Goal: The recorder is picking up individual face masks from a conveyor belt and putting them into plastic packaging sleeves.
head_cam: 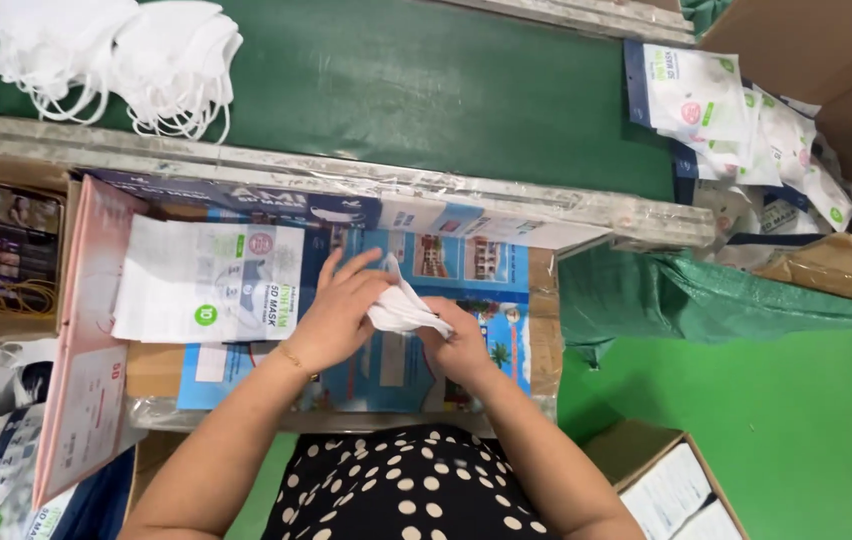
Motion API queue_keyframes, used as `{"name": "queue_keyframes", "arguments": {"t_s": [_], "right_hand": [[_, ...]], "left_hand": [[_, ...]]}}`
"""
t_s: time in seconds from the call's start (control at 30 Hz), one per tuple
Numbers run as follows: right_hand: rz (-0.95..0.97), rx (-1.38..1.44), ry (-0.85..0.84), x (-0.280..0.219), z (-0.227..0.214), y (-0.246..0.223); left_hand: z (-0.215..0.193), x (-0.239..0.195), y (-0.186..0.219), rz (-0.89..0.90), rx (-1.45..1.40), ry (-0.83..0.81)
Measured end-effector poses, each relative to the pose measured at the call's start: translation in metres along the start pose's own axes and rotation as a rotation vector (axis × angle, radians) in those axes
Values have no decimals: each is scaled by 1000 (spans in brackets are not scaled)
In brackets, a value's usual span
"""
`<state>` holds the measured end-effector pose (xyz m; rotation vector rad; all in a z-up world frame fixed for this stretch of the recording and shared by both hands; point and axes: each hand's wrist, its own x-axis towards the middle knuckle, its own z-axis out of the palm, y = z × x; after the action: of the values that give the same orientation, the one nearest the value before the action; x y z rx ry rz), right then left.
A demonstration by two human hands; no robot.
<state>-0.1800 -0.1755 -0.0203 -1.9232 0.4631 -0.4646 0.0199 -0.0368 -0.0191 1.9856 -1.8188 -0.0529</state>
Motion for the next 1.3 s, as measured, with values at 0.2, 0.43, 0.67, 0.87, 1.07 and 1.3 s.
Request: {"name": "queue_keyframes", "arguments": {"t_s": [0.2,0.43,0.67,0.87,1.07,1.3], "right_hand": [[47,9,-57,-4,0,14],[-70,-2,6,7,-2,-11],[-32,-7,46,19,8,-4],[-11,-36,-16,18,18,42],[-165,-39,65,22,24,12],[-6,132,-36,13,23,40]], "left_hand": [[-32,18,20,-128,-228,-86],[-38,22,16,-80,-82,-42],[-41,26,21,-95,-45,-38],[-32,29,14,-61,-11,-14],[-13,23,16,-40,124,64],[-28,26,33,-58,-143,-24]]}}
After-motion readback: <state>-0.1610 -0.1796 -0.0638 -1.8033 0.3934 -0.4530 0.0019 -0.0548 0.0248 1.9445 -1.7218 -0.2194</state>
